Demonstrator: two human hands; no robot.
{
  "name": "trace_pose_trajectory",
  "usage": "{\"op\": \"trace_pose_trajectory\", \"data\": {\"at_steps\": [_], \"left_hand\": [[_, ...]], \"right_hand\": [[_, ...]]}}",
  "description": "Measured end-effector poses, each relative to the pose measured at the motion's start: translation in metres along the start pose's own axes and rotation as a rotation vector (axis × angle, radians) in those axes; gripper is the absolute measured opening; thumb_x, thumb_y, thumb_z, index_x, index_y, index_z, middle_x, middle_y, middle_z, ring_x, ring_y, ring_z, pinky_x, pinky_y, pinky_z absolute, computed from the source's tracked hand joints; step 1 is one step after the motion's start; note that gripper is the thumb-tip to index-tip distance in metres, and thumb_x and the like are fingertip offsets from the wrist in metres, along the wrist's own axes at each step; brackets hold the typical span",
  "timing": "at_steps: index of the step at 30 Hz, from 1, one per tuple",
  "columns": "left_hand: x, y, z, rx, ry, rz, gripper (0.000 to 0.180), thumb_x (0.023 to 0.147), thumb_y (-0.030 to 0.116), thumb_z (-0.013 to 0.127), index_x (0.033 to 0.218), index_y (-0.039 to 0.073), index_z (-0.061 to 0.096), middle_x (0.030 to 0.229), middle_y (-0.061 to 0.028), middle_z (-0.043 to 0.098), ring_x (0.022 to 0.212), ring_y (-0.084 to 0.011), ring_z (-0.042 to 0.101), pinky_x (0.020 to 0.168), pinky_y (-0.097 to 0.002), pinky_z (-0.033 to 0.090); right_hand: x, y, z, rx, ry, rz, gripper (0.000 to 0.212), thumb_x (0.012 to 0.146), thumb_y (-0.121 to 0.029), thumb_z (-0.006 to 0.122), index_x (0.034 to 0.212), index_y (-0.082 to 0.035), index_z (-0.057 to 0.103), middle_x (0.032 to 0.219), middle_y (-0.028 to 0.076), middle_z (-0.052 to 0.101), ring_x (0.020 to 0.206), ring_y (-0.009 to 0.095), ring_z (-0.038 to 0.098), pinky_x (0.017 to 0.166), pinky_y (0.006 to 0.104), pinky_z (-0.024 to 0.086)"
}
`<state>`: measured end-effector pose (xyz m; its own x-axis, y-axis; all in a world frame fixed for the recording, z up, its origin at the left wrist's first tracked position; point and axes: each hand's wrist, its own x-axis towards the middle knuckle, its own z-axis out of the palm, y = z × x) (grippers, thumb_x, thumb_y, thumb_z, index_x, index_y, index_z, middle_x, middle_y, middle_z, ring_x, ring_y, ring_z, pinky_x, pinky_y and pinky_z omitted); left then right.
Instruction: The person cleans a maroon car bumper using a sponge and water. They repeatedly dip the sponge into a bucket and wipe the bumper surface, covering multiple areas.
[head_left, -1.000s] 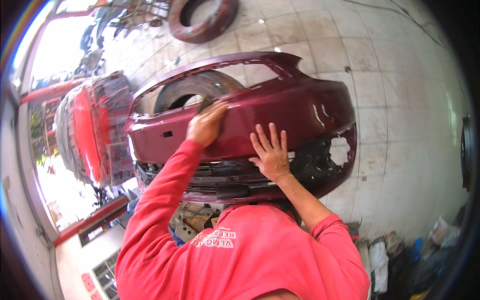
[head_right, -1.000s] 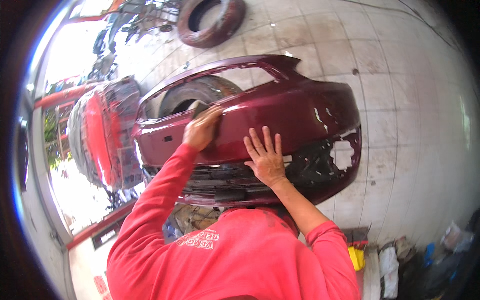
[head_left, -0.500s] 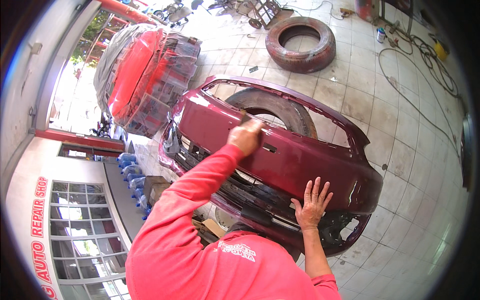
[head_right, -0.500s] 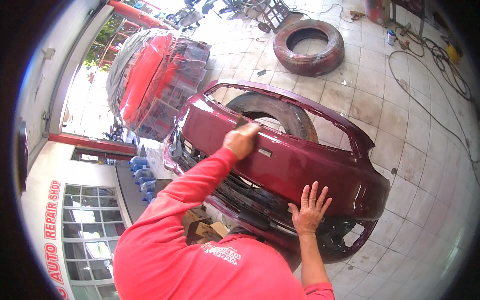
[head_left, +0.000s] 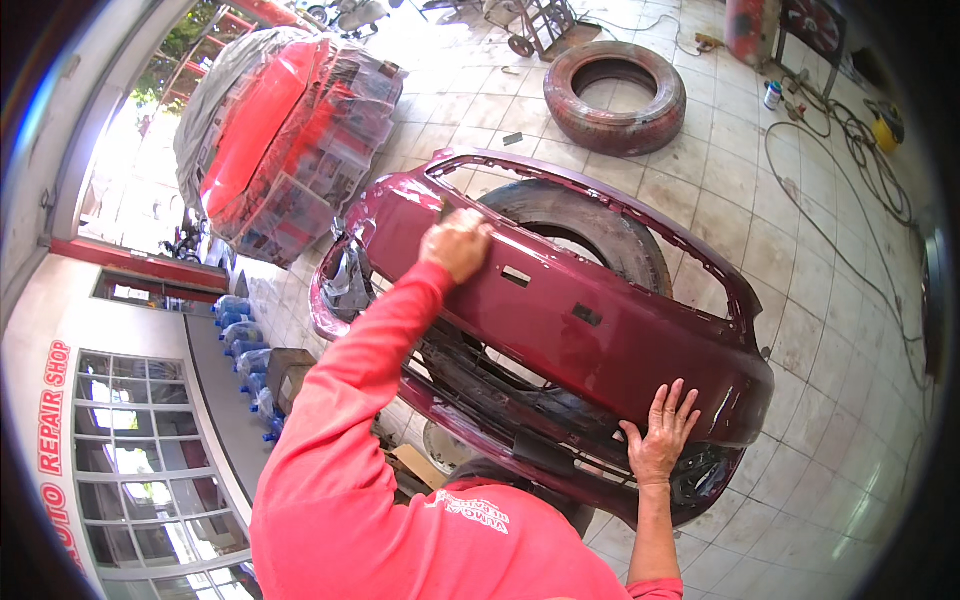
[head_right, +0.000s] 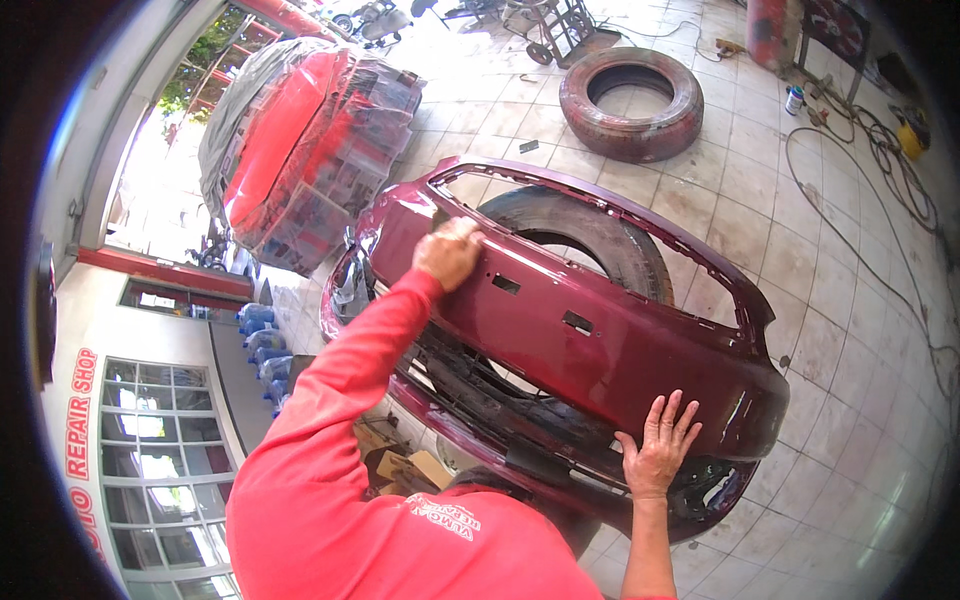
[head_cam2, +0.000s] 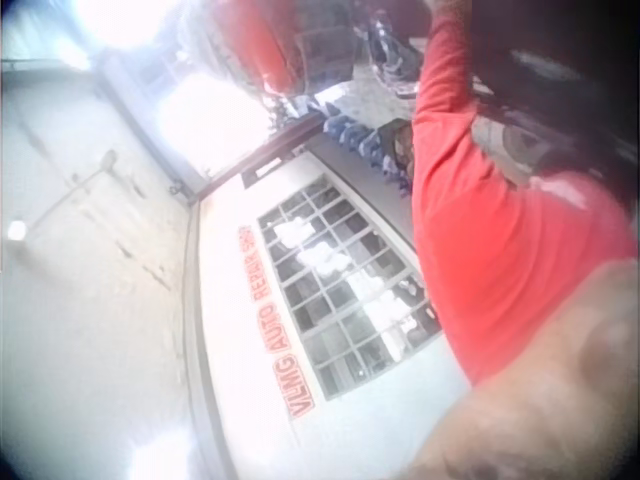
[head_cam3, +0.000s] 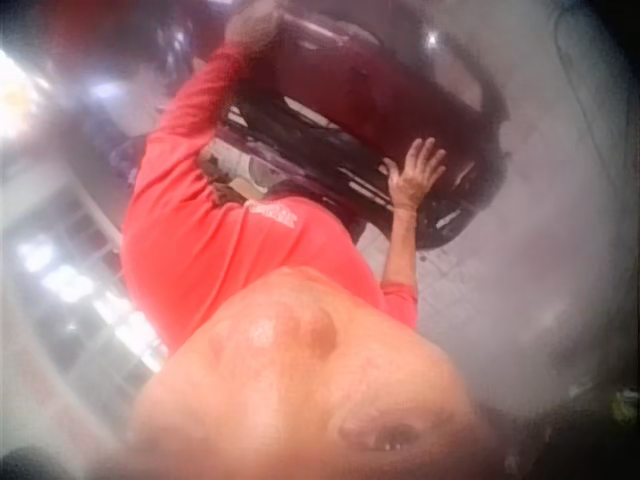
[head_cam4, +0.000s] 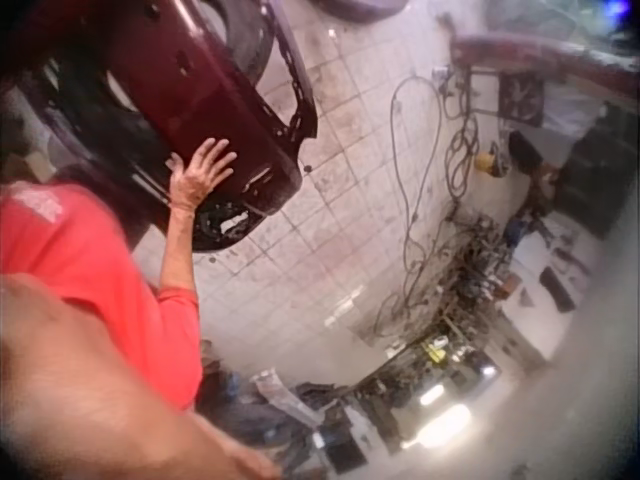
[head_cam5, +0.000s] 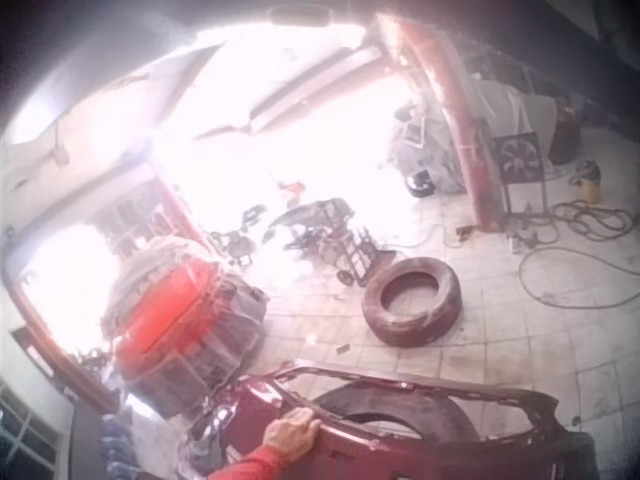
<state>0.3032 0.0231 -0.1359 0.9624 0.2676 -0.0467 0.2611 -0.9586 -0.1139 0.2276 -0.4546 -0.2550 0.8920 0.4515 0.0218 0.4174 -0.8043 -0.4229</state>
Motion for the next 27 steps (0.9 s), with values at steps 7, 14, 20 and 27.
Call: {"op": "trace_pose_trajectory", "data": {"at_steps": [7,14,20,27], "left_hand": [[-0.028,0.076,0.016,0.007,0.284,0.059,0.054,0.108,0.048,0.051,0.119,-0.002,0.068,0.129,-0.0218,0.070,0.130,-0.0338,0.063,0.107,-0.0455,0.052],[0.031,-0.115,0.038,0.153,0.054,-0.099,0.038,0.110,0.029,0.043,0.104,0.007,0.073,0.106,-0.0136,0.075,0.088,-0.0323,0.075,0.084,-0.0459,0.061],[-0.010,0.029,0.035,0.111,0.237,0.010,0.050,0.104,0.040,0.054,0.118,-0.005,0.070,0.120,-0.0220,0.070,0.112,-0.0364,0.067,0.091,-0.0446,0.057],[-0.024,-0.018,-0.002,-0.326,0.147,0.258,0.036,0.096,0.023,0.070,0.129,0.010,0.072,0.132,-0.0112,0.069,0.125,-0.0338,0.063,0.106,-0.0435,0.053]], "right_hand": [[0.001,-0.003,-0.001,-0.012,-0.039,0.024,0.113,0.079,-0.041,0.087,0.169,-0.009,0.026,0.178,0.014,0.017,0.163,0.045,0.011,0.129,0.0645,0.014],[0.004,-0.008,-0.006,-0.014,-0.038,-0.012,0.112,0.078,-0.035,0.088,0.168,-0.008,0.027,0.177,0.017,0.019,0.162,0.047,0.013,0.128,0.0661,0.018],[0.001,-0.005,-0.004,-0.024,-0.069,0.047,0.113,0.078,-0.036,0.088,0.168,-0.007,0.027,0.177,0.018,0.018,0.162,0.048,0.012,0.127,0.0672,0.018],[-0.001,0.000,-0.002,-0.007,-0.065,0.028,0.116,0.077,-0.044,0.088,0.168,-0.007,0.027,0.178,0.017,0.016,0.163,0.047,0.008,0.127,0.0665,0.015]]}}
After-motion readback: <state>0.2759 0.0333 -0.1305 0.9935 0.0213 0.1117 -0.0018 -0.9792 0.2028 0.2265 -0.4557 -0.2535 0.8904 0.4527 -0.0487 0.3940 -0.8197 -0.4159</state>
